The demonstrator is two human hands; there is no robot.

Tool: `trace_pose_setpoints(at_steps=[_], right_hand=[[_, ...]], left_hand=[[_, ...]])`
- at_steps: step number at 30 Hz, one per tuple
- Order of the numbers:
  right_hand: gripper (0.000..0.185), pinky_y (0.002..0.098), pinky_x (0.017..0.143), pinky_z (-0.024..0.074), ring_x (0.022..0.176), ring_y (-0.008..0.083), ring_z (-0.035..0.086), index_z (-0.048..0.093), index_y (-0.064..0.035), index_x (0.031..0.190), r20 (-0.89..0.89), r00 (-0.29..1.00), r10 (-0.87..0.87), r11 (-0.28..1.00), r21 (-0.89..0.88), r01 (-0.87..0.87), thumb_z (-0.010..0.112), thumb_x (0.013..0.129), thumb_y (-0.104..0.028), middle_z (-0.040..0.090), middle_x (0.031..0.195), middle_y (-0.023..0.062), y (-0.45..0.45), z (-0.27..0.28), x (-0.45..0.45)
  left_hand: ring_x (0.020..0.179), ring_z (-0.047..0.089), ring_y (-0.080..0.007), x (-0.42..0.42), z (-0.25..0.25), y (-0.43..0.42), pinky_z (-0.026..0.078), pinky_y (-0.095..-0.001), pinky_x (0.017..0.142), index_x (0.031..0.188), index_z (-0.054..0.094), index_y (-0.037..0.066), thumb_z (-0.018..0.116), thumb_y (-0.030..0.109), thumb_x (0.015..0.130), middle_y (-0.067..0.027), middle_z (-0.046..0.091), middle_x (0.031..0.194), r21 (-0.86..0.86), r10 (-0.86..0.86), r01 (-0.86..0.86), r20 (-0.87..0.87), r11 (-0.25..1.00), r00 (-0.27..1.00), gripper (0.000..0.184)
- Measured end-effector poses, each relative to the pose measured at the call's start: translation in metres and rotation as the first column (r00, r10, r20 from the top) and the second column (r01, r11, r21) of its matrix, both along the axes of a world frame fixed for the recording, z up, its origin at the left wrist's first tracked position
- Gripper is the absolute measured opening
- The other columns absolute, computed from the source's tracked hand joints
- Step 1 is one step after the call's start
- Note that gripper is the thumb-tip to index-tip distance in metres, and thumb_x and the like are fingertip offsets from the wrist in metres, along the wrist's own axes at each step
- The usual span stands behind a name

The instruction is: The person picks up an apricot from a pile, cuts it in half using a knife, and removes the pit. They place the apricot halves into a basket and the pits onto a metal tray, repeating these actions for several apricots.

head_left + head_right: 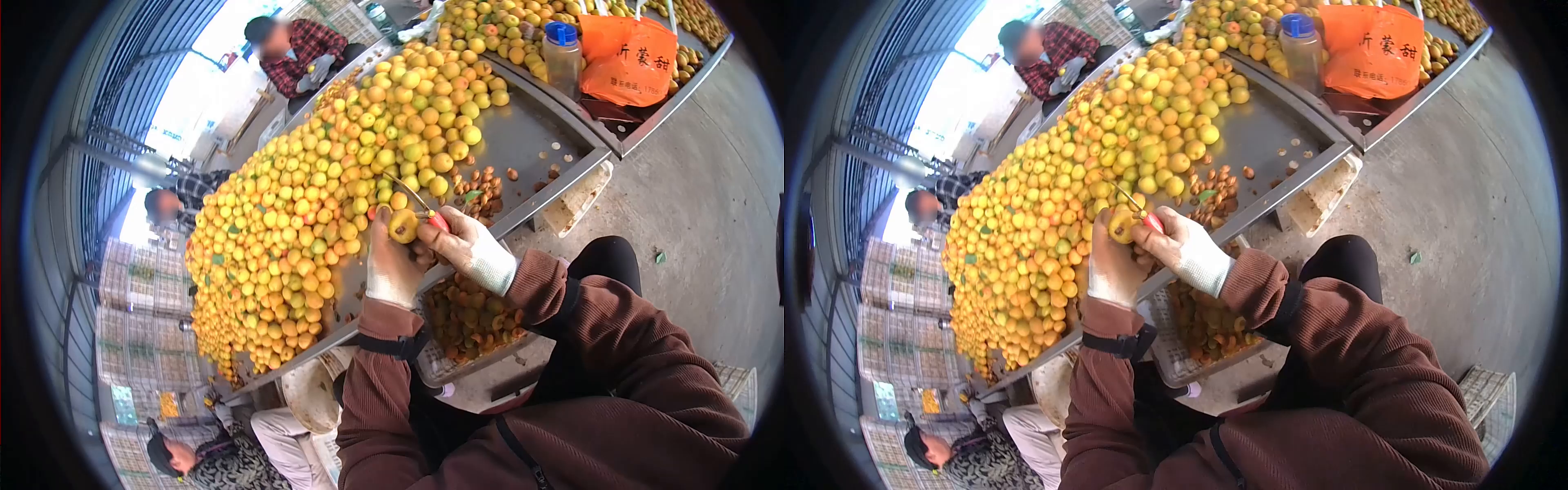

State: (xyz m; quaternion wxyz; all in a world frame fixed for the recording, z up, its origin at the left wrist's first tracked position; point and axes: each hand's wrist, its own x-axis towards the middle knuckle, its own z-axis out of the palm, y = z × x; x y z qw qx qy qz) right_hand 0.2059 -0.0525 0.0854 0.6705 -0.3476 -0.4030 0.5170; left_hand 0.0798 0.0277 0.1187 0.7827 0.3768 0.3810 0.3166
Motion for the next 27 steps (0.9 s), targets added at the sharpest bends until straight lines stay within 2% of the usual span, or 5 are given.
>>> trace_pose_setpoints(at_steps=[9, 12, 19, 22, 27], right_hand=[[0.038, 0.0241, 0.056, 0.0499, 0.063, 0.0100, 0.058, 0.053, -0.0012, 0.111, -0.125, 0.980, 0.152, 0.980, -0.109, -0.165, 0.067, 0.090, -0.030, 0.063, 0.086, 0.0049, -0.005, 0.012, -0.036], [0.046, 0.0170, 0.039, 0.0323, 0.050, 0.0020, 0.047, 0.053, -0.0053, 0.115, -0.091, 0.978, 0.187, 0.948, -0.246, -0.204, 0.065, 0.089, -0.041, 0.062, 0.083, 0.0022, -0.010, 0.031, -0.037], [0.046, 0.0171, 0.039, 0.0335, 0.049, 0.0023, 0.047, 0.049, -0.0047, 0.123, -0.050, 0.989, 0.140, 0.967, -0.207, -0.147, 0.066, 0.089, -0.032, 0.062, 0.082, 0.0024, 0.007, 0.023, -0.051], [0.035, 0.0268, 0.070, 0.0483, 0.078, 0.0120, 0.058, 0.055, 0.0024, 0.108, 0.009, 0.995, 0.099, 0.941, -0.326, -0.090, 0.066, 0.084, -0.020, 0.061, 0.087, 0.0058, 0.014, 0.019, -0.049], [0.035, 0.0251, 0.071, 0.0471, 0.082, 0.0105, 0.055, 0.055, 0.0021, 0.114, 0.444, 0.894, -0.057, 0.969, -0.192, 0.157, 0.055, 0.079, -0.004, 0.060, 0.087, 0.0035, 0.030, -0.019, -0.048]], left_hand=[[0.056, 0.049, -0.0069, -0.036, 0.004, -0.036, 0.035, -0.0218, 0.044, 0.116, 0.060, 0.004, 0.032, 0.053, 0.099, -0.0019, 0.063, 0.087, 0.352, 0.096, -0.033, -0.163, 0.935, 0.982, 0.059], [0.076, 0.056, -0.0099, -0.062, -0.010, -0.025, 0.043, -0.0229, 0.057, 0.130, 0.051, 0.002, 0.039, 0.043, 0.101, -0.0057, 0.063, 0.106, 0.505, -0.030, 0.110, -0.164, 0.856, 0.986, 0.051], [0.081, 0.055, -0.0102, -0.075, -0.005, -0.019, 0.046, -0.0232, 0.065, 0.127, 0.051, 0.002, 0.048, 0.029, 0.101, -0.0035, 0.060, 0.107, 0.466, -0.031, 0.071, -0.093, 0.882, 0.995, 0.038], [0.081, 0.055, -0.0102, -0.072, -0.009, -0.021, 0.046, -0.0229, 0.063, 0.125, 0.052, 0.002, 0.049, 0.029, 0.100, -0.0039, 0.060, 0.106, 0.540, 0.050, 0.068, -0.200, 0.839, 0.979, 0.037], [0.089, 0.059, -0.0138, -0.073, -0.026, -0.016, 0.049, -0.0271, 0.071, 0.129, 0.049, 0.004, 0.049, 0.029, 0.099, -0.0051, 0.060, 0.109, 0.436, 0.065, -0.051, -0.016, 0.899, 0.998, 0.039]])
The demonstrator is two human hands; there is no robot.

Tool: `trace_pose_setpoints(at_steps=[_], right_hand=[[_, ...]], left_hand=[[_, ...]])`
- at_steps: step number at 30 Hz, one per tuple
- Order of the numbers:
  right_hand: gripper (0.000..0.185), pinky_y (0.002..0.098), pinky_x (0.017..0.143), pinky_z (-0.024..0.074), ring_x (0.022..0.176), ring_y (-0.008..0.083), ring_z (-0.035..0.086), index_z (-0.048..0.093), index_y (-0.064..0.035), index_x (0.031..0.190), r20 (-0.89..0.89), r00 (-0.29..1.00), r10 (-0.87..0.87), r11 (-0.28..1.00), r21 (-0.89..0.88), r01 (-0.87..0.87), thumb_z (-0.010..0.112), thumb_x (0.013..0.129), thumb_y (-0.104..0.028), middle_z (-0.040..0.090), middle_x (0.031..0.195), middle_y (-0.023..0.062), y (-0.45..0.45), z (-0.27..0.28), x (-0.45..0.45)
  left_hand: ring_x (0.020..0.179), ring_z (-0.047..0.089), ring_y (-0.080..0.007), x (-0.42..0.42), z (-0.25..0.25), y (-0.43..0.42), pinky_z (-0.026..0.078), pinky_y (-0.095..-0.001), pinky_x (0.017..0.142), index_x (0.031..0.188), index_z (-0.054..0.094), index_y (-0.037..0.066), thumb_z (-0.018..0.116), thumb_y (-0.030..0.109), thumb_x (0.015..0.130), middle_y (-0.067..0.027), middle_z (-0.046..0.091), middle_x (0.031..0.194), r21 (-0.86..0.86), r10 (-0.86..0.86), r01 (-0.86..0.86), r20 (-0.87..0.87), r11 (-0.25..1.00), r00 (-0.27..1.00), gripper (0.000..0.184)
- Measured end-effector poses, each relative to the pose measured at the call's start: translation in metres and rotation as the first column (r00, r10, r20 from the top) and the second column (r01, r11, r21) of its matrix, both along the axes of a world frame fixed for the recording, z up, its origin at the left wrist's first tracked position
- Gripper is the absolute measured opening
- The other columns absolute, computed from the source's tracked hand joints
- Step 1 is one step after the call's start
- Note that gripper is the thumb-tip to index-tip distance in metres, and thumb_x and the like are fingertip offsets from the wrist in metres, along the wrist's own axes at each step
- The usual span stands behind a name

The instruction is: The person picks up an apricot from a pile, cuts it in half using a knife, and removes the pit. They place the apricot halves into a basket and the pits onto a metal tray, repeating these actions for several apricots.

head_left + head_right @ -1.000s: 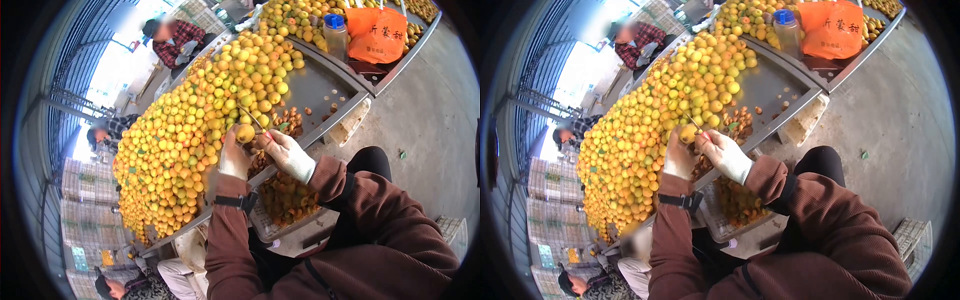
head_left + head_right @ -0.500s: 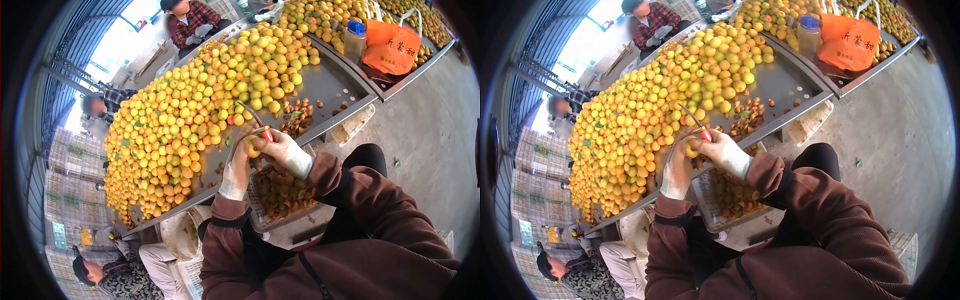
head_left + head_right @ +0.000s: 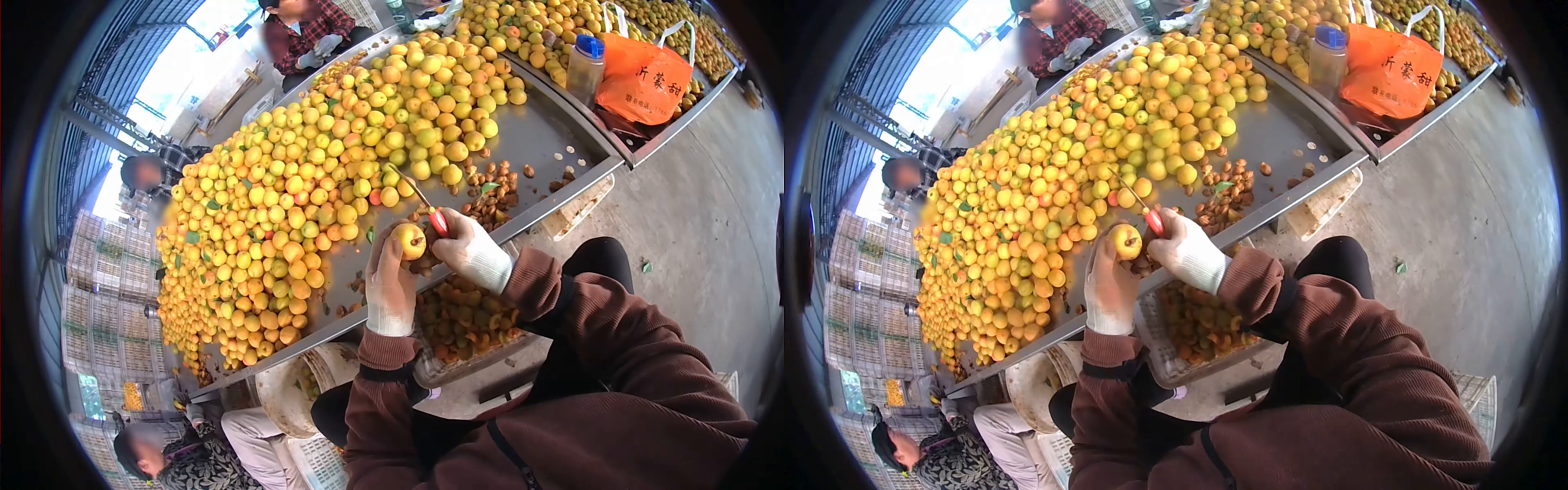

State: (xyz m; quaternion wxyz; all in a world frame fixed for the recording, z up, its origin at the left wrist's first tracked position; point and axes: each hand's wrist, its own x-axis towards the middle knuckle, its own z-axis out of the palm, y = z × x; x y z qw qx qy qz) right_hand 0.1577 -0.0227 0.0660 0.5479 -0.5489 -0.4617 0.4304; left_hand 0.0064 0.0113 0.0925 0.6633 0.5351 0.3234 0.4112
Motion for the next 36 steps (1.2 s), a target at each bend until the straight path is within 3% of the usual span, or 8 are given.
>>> trace_pose_setpoints(at_steps=[2, 4, 5, 9, 15, 23, 29, 36], right_hand=[[0.030, 0.0206, 0.053, 0.0397, 0.062, 0.0054, 0.048, 0.053, -0.0025, 0.115, -0.384, 0.921, 0.064, 0.994, -0.058, -0.093, 0.054, 0.086, -0.010, 0.054, 0.079, -0.0011, -0.013, 0.027, -0.003], [0.026, 0.0186, 0.047, 0.0333, 0.056, 0.0026, 0.042, 0.053, -0.0048, 0.113, -0.466, 0.874, 0.138, 0.986, -0.017, -0.165, 0.054, 0.094, -0.021, 0.050, 0.077, -0.0036, -0.017, 0.042, -0.002], [0.031, 0.0178, 0.049, 0.0328, 0.058, 0.0016, 0.043, 0.054, -0.0069, 0.111, -0.473, 0.864, 0.173, 0.985, 0.071, -0.159, 0.054, 0.098, -0.035, 0.050, 0.077, -0.0049, -0.018, 0.041, -0.005], [0.030, 0.0164, 0.070, 0.0442, 0.084, 0.0007, 0.049, 0.054, -0.0018, 0.113, -0.422, 0.853, 0.307, 0.951, 0.094, -0.296, 0.053, 0.100, -0.029, 0.050, 0.092, -0.0073, -0.019, 0.030, -0.015], [0.034, 0.0194, 0.075, 0.0438, 0.091, 0.0038, 0.048, 0.054, -0.0003, 0.118, -0.495, 0.818, 0.291, 0.955, 0.104, -0.277, 0.049, 0.102, -0.030, 0.053, 0.098, -0.0043, -0.016, 0.026, -0.024], [0.032, 0.0213, 0.071, 0.0419, 0.081, 0.0049, 0.046, 0.055, -0.0017, 0.110, -0.526, 0.822, 0.219, 0.974, 0.073, -0.213, 0.043, 0.104, -0.031, 0.051, 0.092, -0.0045, -0.011, 0.005, -0.037], [0.037, 0.0261, 0.067, 0.0423, 0.076, 0.0084, 0.046, 0.055, -0.0006, 0.101, -0.243, 0.959, 0.144, 0.983, -0.076, -0.167, 0.044, 0.101, -0.036, 0.051, 0.082, -0.0014, -0.016, -0.002, -0.050], [0.042, 0.0262, 0.064, 0.0411, 0.074, 0.0081, 0.046, 0.058, 0.0004, 0.099, -0.437, 0.898, 0.062, 0.971, -0.182, -0.155, 0.047, 0.100, -0.041, 0.052, 0.078, -0.0013, -0.010, -0.009, -0.068]], left_hand=[[0.094, 0.061, -0.0160, -0.004, 0.004, 0.005, 0.050, -0.0295, 0.076, 0.132, 0.047, 0.005, 0.048, 0.028, 0.099, -0.0059, 0.060, 0.112, -0.147, 0.007, 0.017, 0.159, 0.989, 0.987, 0.039], [0.106, 0.059, -0.0203, -0.005, 0.008, 0.005, 0.048, -0.0342, 0.087, 0.134, 0.044, 0.006, 0.051, 0.026, 0.097, -0.0073, 0.059, 0.116, -0.202, 0.072, -0.019, 0.257, 0.979, 0.964, 0.042], [0.114, 0.056, -0.0221, -0.010, 0.012, 0.000, 0.046, -0.0362, 0.094, 0.134, 0.044, 0.005, 0.052, 0.023, 0.096, -0.0084, 0.058, 0.120, -0.245, 0.057, 0.043, 0.389, 0.969, 0.920, 0.043], [0.115, 0.055, -0.0224, -0.026, -0.010, 0.011, 0.046, -0.0363, 0.095, 0.135, 0.043, 0.005, 0.052, 0.019, 0.094, -0.0087, 0.056, 0.123, -0.246, -0.050, 0.202, 0.511, 0.948, 0.858, 0.044], [0.116, 0.055, -0.0221, -0.027, -0.014, 0.005, 0.045, -0.0359, 0.098, 0.137, 0.042, 0.004, 0.050, 0.012, 0.093, -0.0098, 0.055, 0.125, -0.255, -0.008, 0.160, 0.510, 0.953, 0.860, 0.045], [0.117, 0.053, -0.0210, -0.041, -0.027, 0.004, 0.042, -0.0324, 0.100, 0.136, 0.044, 0.001, 0.066, 0.031, 0.092, -0.0103, 0.054, 0.128, 0.061, -0.076, 0.067, 0.167, 0.996, 0.983, 0.058], [0.106, 0.060, -0.0227, -0.052, -0.019, 0.004, 0.047, -0.0335, 0.093, 0.127, 0.051, 0.000, 0.070, 0.019, 0.088, -0.0141, 0.060, 0.117, 0.566, 0.217, -0.002, -0.313, 0.824, 0.925, 0.047], [0.102, 0.062, -0.0281, -0.060, -0.018, 0.003, 0.050, -0.0354, 0.089, 0.125, 0.052, 0.001, 0.075, 0.013, 0.082, -0.0168, 0.062, 0.112, 0.675, 0.356, 0.037, -0.434, 0.737, 0.828, 0.050]])
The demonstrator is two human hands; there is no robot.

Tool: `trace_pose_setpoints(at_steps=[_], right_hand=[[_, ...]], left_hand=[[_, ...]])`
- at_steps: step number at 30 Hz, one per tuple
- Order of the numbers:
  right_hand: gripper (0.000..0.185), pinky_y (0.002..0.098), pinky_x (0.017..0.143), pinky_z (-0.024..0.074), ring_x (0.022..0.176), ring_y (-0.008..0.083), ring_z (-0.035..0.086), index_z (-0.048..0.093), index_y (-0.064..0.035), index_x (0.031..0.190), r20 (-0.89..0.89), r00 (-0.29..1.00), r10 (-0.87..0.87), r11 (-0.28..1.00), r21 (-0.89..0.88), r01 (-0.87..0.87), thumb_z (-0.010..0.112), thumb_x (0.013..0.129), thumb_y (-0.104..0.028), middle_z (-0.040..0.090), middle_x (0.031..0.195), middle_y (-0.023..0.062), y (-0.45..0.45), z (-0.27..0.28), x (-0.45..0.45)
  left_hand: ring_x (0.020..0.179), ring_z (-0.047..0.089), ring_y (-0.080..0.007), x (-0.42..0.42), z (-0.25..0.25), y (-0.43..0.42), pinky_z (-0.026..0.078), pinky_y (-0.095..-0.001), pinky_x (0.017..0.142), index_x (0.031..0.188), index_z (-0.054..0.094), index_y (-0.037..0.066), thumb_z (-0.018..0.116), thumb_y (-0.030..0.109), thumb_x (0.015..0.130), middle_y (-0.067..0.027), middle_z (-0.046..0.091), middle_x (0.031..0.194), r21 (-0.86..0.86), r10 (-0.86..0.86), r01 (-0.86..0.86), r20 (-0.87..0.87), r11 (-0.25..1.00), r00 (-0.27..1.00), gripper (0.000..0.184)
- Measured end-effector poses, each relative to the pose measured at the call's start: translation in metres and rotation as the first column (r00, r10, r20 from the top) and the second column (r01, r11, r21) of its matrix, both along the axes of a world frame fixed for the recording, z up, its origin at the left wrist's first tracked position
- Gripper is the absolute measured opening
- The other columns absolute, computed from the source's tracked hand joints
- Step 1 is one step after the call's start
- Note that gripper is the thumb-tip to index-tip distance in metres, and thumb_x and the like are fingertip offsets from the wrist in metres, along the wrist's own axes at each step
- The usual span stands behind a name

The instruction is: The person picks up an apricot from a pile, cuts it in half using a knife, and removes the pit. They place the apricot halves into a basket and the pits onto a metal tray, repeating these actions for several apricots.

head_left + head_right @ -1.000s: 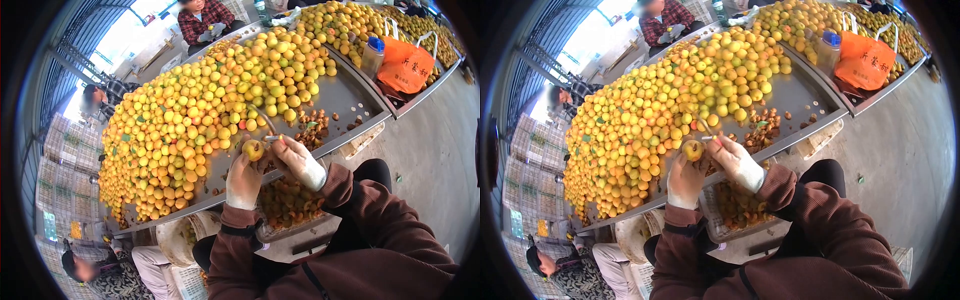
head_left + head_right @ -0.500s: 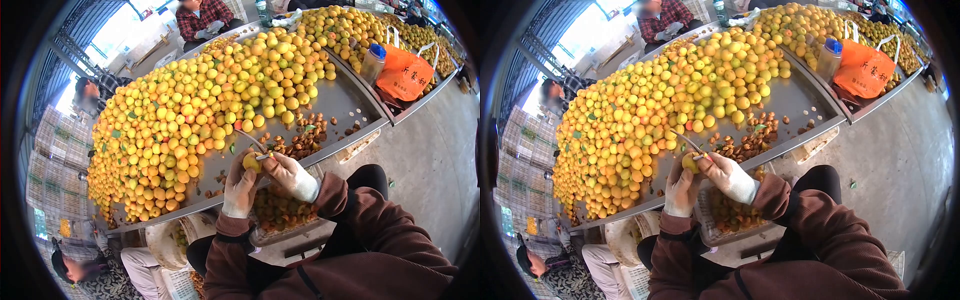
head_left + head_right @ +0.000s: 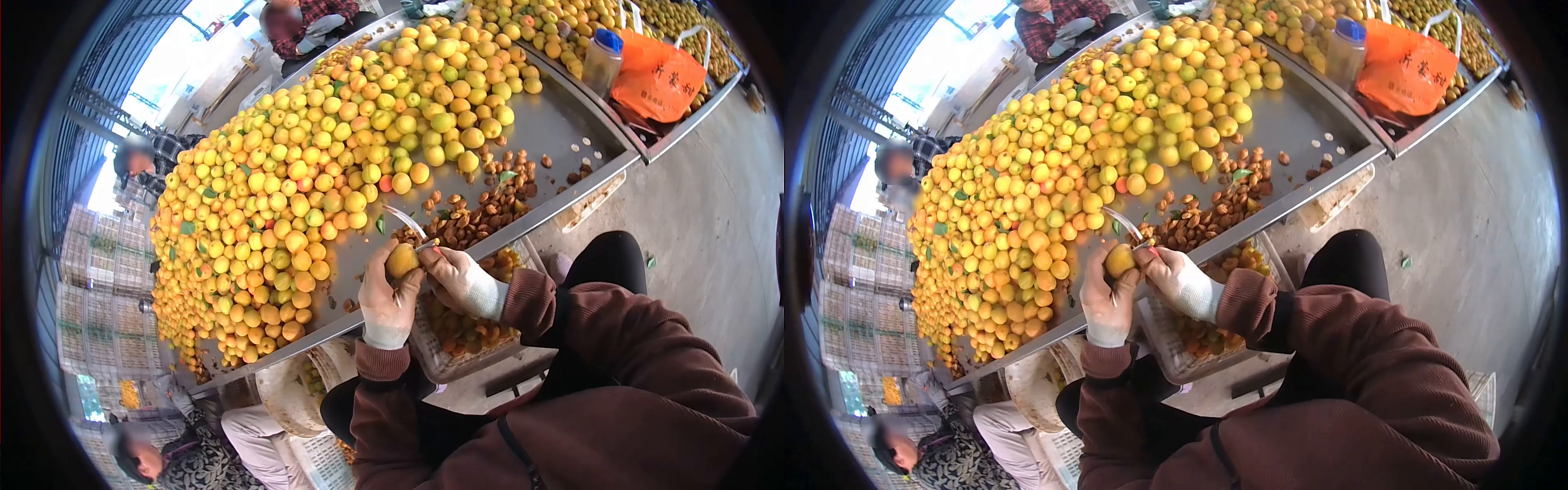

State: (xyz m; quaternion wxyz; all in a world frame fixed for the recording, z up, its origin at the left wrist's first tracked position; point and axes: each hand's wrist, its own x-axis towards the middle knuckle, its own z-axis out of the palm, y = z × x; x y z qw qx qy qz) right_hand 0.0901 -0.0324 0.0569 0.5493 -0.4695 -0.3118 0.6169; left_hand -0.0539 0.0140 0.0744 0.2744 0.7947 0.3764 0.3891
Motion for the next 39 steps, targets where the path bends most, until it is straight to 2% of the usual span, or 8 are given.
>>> trace_pose_setpoints(at_steps=[6, 9, 12, 16, 18, 25, 31, 39], right_hand=[[0.041, 0.0280, 0.062, 0.0428, 0.071, 0.0123, 0.054, 0.059, 0.0004, 0.105, -0.109, 0.993, 0.043, 0.999, 0.022, -0.041, 0.049, 0.099, -0.039, 0.057, 0.077, 0.0032, 0.004, -0.008, -0.001], [0.033, 0.0401, 0.071, 0.0503, 0.090, 0.0373, 0.065, 0.058, -0.0033, 0.108, 0.573, 0.819, -0.031, 0.971, 0.213, -0.112, 0.053, 0.095, -0.034, 0.064, 0.090, 0.0230, 0.006, -0.004, 0.014], [0.029, 0.0405, 0.070, 0.0510, 0.085, 0.0387, 0.065, 0.057, -0.0054, 0.106, 0.857, 0.511, -0.064, 0.976, 0.160, -0.147, 0.055, 0.095, -0.032, 0.066, 0.088, 0.0205, 0.015, 0.002, 0.028], [0.028, 0.0397, 0.068, 0.0507, 0.083, 0.0375, 0.066, 0.056, -0.0034, 0.107, 0.536, 0.833, -0.139, 0.934, 0.351, -0.069, 0.054, 0.097, -0.030, 0.066, 0.085, 0.0195, 0.009, 0.006, 0.026], [0.036, 0.0368, 0.074, 0.0499, 0.089, 0.0279, 0.067, 0.056, -0.0015, 0.114, 0.364, 0.931, -0.042, 0.948, 0.308, -0.078, 0.052, 0.098, -0.033, 0.066, 0.091, 0.0172, 0.003, -0.001, 0.012], [0.042, 0.0353, 0.079, 0.0496, 0.093, 0.0288, 0.066, 0.055, -0.0004, 0.115, 0.380, 0.923, 0.052, 0.961, 0.234, -0.151, 0.052, 0.097, -0.038, 0.065, 0.095, 0.0185, -0.013, 0.011, 0.013], [0.034, 0.0239, 0.074, 0.0440, 0.087, 0.0078, 0.048, 0.054, 0.0002, 0.111, 0.128, 0.991, 0.037, 0.955, 0.289, -0.072, 0.049, 0.101, -0.032, 0.054, 0.095, -0.0010, -0.012, 0.021, 0.026], [0.034, 0.0301, 0.073, 0.0482, 0.083, 0.0131, 0.059, 0.055, -0.0004, 0.114, 0.205, 0.976, -0.078, 0.930, 0.367, -0.002, 0.052, 0.098, -0.030, 0.063, 0.090, 0.0103, -0.011, -0.003, 0.025]], left_hand=[[0.100, 0.064, -0.0342, -0.001, 0.003, 0.001, 0.052, -0.0378, 0.085, 0.124, 0.052, 0.001, 0.077, 0.017, 0.080, -0.0194, 0.061, 0.113, 0.142, 0.042, -0.027, -0.103, 0.989, 0.994, 0.053], [0.100, 0.063, -0.0347, -0.002, 0.003, -0.001, 0.052, -0.0378, 0.085, 0.123, 0.052, 0.000, 0.077, 0.019, 0.081, -0.0203, 0.061, 0.113, 0.168, 0.049, -0.036, -0.074, 0.985, 0.996, 0.053], [0.102, 0.063, -0.0312, -0.002, 0.003, -0.001, 0.052, -0.0371, 0.086, 0.126, 0.050, -0.001, 0.075, 0.014, 0.083, -0.0181, 0.060, 0.116, 0.312, 0.105, -0.042, -0.189, 0.949, 0.976, 0.052], [0.111, 0.057, -0.0236, -0.001, 0.008, 0.002, 0.045, -0.0359, 0.098, 0.133, 0.045, -0.001, 0.062, 0.004, 0.088, -0.0125, 0.057, 0.123, -0.132, 0.085, -0.046, 0.306, 0.990, 0.948, 0.047], [0.118, 0.052, -0.0242, 0.005, 0.006, 0.000, 0.042, -0.0384, 0.102, 0.139, 0.040, 0.000, 0.055, 0.004, 0.090, -0.0131, 0.052, 0.129, -0.349, 0.089, 0.209, 0.673, 0.914, 0.734, 0.052], [0.127, 0.048, -0.0312, 0.013, 0.001, -0.001, 0.042, -0.0426, 0.104, 0.139, 0.039, 0.004, 0.054, 0.007, 0.089, -0.0157, 0.049, 0.135, -0.426, 0.103, 0.358, 0.750, 0.831, 0.654, 0.053], [0.122, 0.051, -0.0283, 0.022, 0.001, -0.007, 0.043, -0.0407, 0.103, 0.134, 0.040, 0.005, 0.055, 0.007, 0.089, -0.0166, 0.051, 0.131, -0.485, 0.052, 0.330, 0.621, 0.810, 0.782, 0.048], [0.115, 0.054, -0.0227, 0.030, -0.007, -0.013, 0.045, -0.0366, 0.099, 0.134, 0.042, 0.007, 0.065, 0.030, 0.092, -0.0115, 0.052, 0.126, -0.498, 0.101, 0.437, 0.738, 0.749, 0.668, 0.053]])
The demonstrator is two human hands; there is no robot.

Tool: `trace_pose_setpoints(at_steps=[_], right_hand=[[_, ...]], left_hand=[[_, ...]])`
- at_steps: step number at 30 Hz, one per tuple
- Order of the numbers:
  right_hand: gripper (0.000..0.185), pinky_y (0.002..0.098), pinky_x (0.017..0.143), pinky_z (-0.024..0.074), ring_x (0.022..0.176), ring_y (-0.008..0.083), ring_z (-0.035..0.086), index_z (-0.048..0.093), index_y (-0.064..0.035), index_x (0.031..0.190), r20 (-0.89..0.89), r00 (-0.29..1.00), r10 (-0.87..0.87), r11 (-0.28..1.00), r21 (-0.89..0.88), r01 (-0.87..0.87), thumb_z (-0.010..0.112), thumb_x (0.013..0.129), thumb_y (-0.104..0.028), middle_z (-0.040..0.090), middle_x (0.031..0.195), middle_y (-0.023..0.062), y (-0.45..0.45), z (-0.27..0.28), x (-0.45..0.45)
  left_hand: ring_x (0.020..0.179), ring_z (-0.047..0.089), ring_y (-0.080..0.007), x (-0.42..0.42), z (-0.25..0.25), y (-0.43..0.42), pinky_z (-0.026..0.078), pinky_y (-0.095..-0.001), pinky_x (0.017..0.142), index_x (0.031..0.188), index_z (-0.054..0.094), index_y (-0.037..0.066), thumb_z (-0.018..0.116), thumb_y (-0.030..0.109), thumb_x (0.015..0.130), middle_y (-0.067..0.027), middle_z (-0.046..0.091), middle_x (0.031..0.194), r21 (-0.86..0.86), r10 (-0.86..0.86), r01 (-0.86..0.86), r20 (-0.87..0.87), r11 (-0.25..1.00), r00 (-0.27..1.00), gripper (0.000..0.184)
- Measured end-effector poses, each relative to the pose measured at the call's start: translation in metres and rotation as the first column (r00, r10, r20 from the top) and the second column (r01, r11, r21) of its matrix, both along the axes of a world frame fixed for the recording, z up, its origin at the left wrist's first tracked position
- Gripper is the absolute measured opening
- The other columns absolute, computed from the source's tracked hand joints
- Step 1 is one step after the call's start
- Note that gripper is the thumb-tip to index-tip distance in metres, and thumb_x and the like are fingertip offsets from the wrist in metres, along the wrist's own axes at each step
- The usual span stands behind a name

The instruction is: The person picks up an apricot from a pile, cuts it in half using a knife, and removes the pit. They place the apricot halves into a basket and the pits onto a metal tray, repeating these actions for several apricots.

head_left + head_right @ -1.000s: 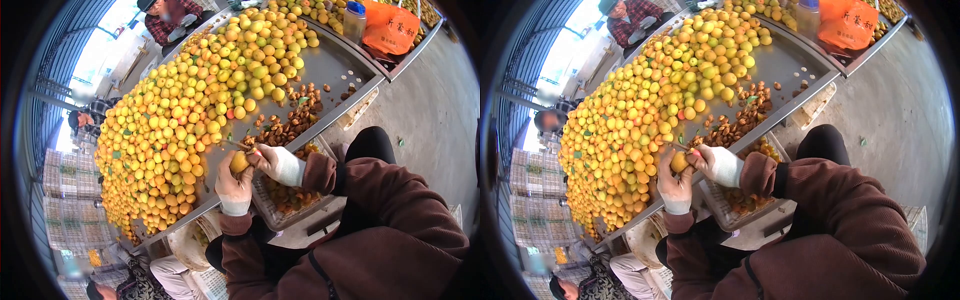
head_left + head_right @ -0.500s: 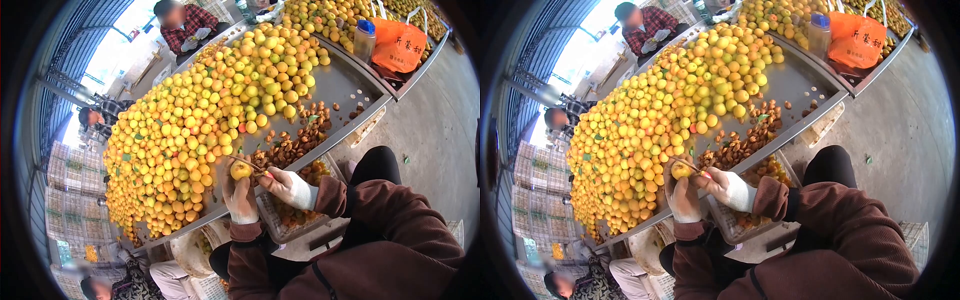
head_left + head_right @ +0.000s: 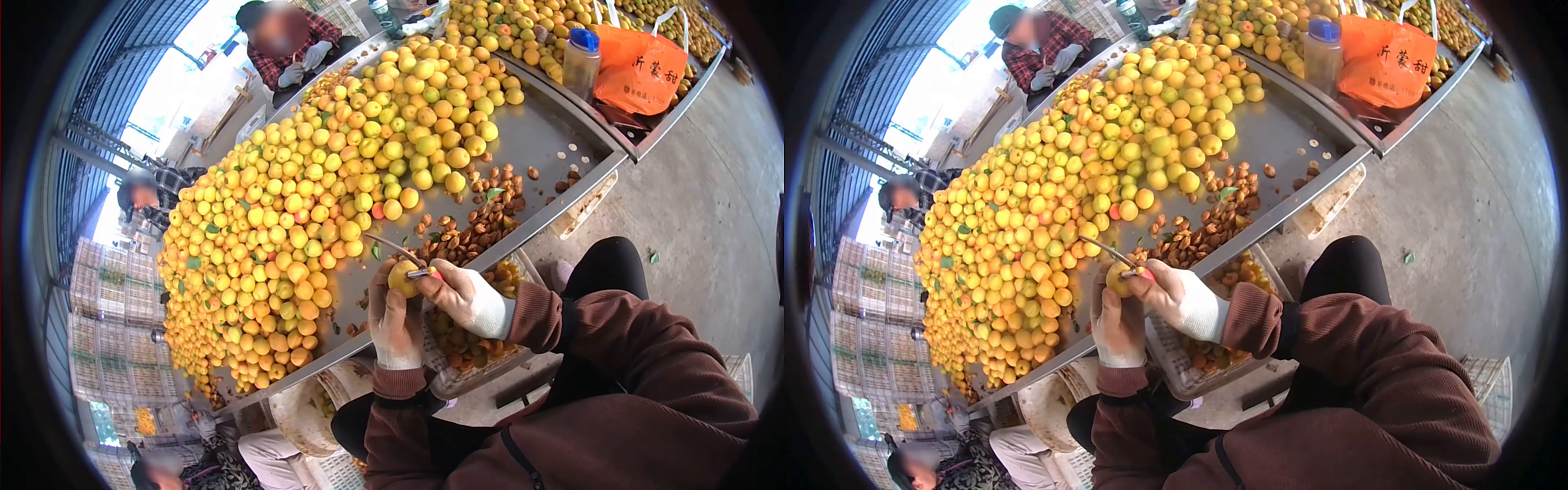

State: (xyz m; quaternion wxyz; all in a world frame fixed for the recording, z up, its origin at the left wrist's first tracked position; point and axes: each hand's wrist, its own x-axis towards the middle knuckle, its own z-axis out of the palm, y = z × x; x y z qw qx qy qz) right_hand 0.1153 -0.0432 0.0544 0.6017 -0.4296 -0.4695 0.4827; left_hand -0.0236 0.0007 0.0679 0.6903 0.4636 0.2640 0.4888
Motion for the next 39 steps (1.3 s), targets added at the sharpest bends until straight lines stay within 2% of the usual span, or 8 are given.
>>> trace_pose_setpoints(at_steps=[14, 23, 29, 32, 35, 37, 38, 39], right_hand=[[0.034, 0.0268, 0.064, 0.0430, 0.074, 0.0084, 0.046, 0.054, -0.0028, 0.103, -0.120, 0.985, -0.126, 0.992, -0.043, 0.122, 0.050, 0.100, -0.036, 0.049, 0.077, 0.0008, -0.005, 0.005, -0.017], [0.038, 0.0347, 0.071, 0.0484, 0.080, 0.0224, 0.062, 0.052, -0.0005, 0.107, 0.023, 0.991, -0.135, 0.991, -0.016, 0.136, 0.048, 0.100, -0.038, 0.059, 0.081, 0.0173, -0.003, -0.003, -0.023], [0.041, 0.0340, 0.074, 0.0477, 0.084, 0.0171, 0.060, 0.054, 0.0002, 0.105, -0.159, 0.983, -0.087, 0.978, -0.204, 0.054, 0.049, 0.098, -0.040, 0.061, 0.082, 0.0119, 0.008, -0.016, -0.036], [0.034, 0.0242, 0.073, 0.0433, 0.082, 0.0060, 0.048, 0.054, -0.0013, 0.113, -0.292, 0.954, -0.073, 0.967, -0.254, -0.003, 0.049, 0.102, -0.033, 0.053, 0.092, -0.0052, 0.015, -0.023, -0.041], [0.032, 0.0261, 0.072, 0.0451, 0.082, 0.0089, 0.053, 0.053, -0.0018, 0.112, -0.245, 0.966, -0.079, 0.981, -0.190, 0.032, 0.051, 0.101, -0.031, 0.058, 0.089, -0.0001, 0.015, -0.015, -0.039], [0.038, 0.0352, 0.072, 0.0503, 0.084, 0.0258, 0.066, 0.054, 0.0012, 0.104, 0.068, 0.989, -0.131, 0.990, -0.032, 0.134, 0.054, 0.096, -0.036, 0.065, 0.087, 0.0151, 0.011, 0.001, -0.030], [0.038, 0.0352, 0.072, 0.0503, 0.084, 0.0258, 0.066, 0.054, 0.0012, 0.104, 0.068, 0.988, -0.140, 0.989, -0.026, 0.143, 0.054, 0.096, -0.036, 0.065, 0.087, 0.0151, 0.015, 0.003, -0.022], [0.036, 0.0377, 0.070, 0.0508, 0.084, 0.0314, 0.066, 0.053, 0.0002, 0.105, 0.324, 0.942, -0.088, 0.994, -0.025, 0.102, 0.054, 0.096, -0.034, 0.066, 0.088, 0.0171, 0.018, 0.005, -0.013]], left_hand=[[0.119, 0.050, -0.0205, -0.001, -0.003, -0.007, 0.041, -0.0357, 0.103, 0.141, 0.037, 0.003, 0.059, 0.039, 0.095, -0.0094, 0.050, 0.130, 0.038, 0.001, 0.000, -0.029, 0.999, 1.000, 0.062], [0.117, 0.052, -0.0205, -0.005, 0.004, -0.006, 0.039, -0.0354, 0.103, 0.136, 0.044, -0.004, 0.061, 0.043, 0.093, -0.0122, 0.053, 0.128, 0.174, 0.087, -0.053, -0.194, 0.983, 0.977, 0.066], [0.110, 0.056, -0.0212, -0.015, -0.003, 0.011, 0.045, -0.0346, 0.097, 0.132, 0.048, -0.003, 0.062, 0.039, 0.094, -0.0112, 0.056, 0.123, 0.323, 0.166, -0.039, -0.376, 0.945, 0.911, 0.058], [0.112, 0.056, -0.0225, -0.017, 0.004, 0.012, 0.046, -0.0331, 0.094, 0.133, 0.048, -0.003, 0.062, 0.025, 0.095, -0.0128, 0.055, 0.126, 0.381, 0.181, 0.001, -0.444, 0.925, 0.878, 0.049], [0.107, 0.058, -0.0215, -0.025, 0.002, 0.018, 0.048, -0.0325, 0.093, 0.132, 0.048, -0.004, 0.062, 0.017, 0.094, -0.0127, 0.058, 0.122, 0.510, 0.284, 0.041, -0.541, 0.859, 0.791, 0.045], [0.106, 0.059, -0.0211, -0.023, 0.013, 0.013, 0.048, -0.0324, 0.093, 0.131, 0.049, -0.004, 0.062, 0.016, 0.094, -0.0129, 0.059, 0.120, 0.560, 0.349, 0.025, -0.549, 0.828, 0.759, 0.044], [0.105, 0.060, -0.0208, -0.020, 0.017, 0.012, 0.048, -0.0324, 0.093, 0.131, 0.049, -0.003, 0.061, 0.014, 0.094, -0.0131, 0.060, 0.118, 0.612, 0.417, 0.007, -0.548, 0.791, 0.725, 0.043], [0.105, 0.060, -0.0208, -0.018, 0.017, 0.013, 0.048, -0.0324, 0.093, 0.131, 0.049, -0.003, 0.061, 0.014, 0.094, -0.0131, 0.060, 0.118, 0.618, 0.415, 0.014, -0.545, 0.786, 0.729, 0.043]])
